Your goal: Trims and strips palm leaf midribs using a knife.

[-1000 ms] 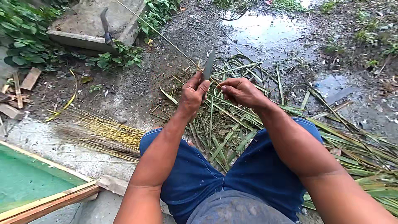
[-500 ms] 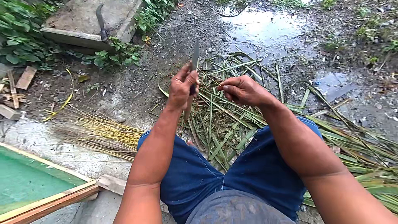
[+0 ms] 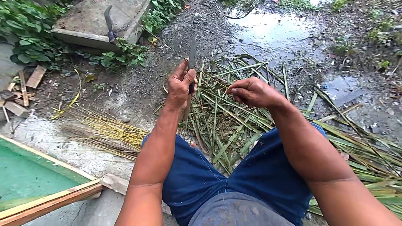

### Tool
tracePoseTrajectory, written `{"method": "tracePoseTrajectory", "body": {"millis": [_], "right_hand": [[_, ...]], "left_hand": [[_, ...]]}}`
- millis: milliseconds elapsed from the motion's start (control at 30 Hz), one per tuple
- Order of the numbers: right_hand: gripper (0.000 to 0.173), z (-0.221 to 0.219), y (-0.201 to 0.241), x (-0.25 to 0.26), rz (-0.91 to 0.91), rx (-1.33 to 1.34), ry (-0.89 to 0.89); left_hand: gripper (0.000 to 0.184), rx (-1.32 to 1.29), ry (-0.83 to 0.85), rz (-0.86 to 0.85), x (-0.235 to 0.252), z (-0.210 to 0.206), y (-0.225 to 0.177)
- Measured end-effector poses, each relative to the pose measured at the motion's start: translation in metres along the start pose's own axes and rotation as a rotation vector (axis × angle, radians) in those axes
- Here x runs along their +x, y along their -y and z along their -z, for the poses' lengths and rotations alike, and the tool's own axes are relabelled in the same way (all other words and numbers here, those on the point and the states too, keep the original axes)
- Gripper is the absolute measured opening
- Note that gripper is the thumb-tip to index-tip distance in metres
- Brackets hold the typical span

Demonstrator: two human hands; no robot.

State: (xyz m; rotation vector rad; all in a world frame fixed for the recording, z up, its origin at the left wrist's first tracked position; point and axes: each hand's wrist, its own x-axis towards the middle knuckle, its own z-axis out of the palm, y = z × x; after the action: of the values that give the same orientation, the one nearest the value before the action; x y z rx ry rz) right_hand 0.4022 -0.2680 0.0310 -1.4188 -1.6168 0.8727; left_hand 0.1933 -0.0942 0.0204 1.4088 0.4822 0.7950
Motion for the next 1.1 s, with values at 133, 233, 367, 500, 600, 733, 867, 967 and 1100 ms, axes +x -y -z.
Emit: {"method": "tracePoseTrajectory", "body": {"millis": [133,233,367,500,600,733,867,967,1100], "right_hand": [[0.029,0.001,-0.002,-0.003,0.007,0.008,0.004],[0.028,0.002,-0.002,-0.009,0.029,0.032,0.019],[0.029,0.008,-0.007,-0.011,0.012,0.029,0.068],[0.029,0.020,-0.011,-0.022,-0.004,-0.004,0.134],[0.029,0.034,-0.012,-0.034,-0.061,-0.018,0.108],[0.025,0.035,-0.013,-0.036,-0.187,0.019,-0.040],[0.025,0.010,-0.007,-0.018,-0.209,0.053,-0.101],[0.024,-0.006,-0.003,-0.005,-0.182,0.068,-0.111],[0.026,0.000,-0.001,-0.009,-0.134,0.060,-0.057]], "left_hand": [[0.047,-0.002,0.028,0.053,-0.004,-0.002,0.003],[0.040,-0.060,-0.116,-0.014,0.012,0.023,-0.011],[0.041,-0.092,-0.120,-0.033,0.006,0.025,-0.015],[0.038,-0.112,-0.203,-0.083,0.016,0.059,-0.027],[0.035,-0.175,-0.329,-0.139,0.018,0.087,-0.036],[0.039,-0.061,-0.231,-0.096,0.004,0.071,-0.026],[0.052,0.108,0.049,0.070,-0.019,-0.002,-0.007],[0.046,0.138,0.129,0.143,-0.022,-0.031,0.005],[0.038,-0.019,-0.063,0.090,0.003,0.000,0.002]]}}
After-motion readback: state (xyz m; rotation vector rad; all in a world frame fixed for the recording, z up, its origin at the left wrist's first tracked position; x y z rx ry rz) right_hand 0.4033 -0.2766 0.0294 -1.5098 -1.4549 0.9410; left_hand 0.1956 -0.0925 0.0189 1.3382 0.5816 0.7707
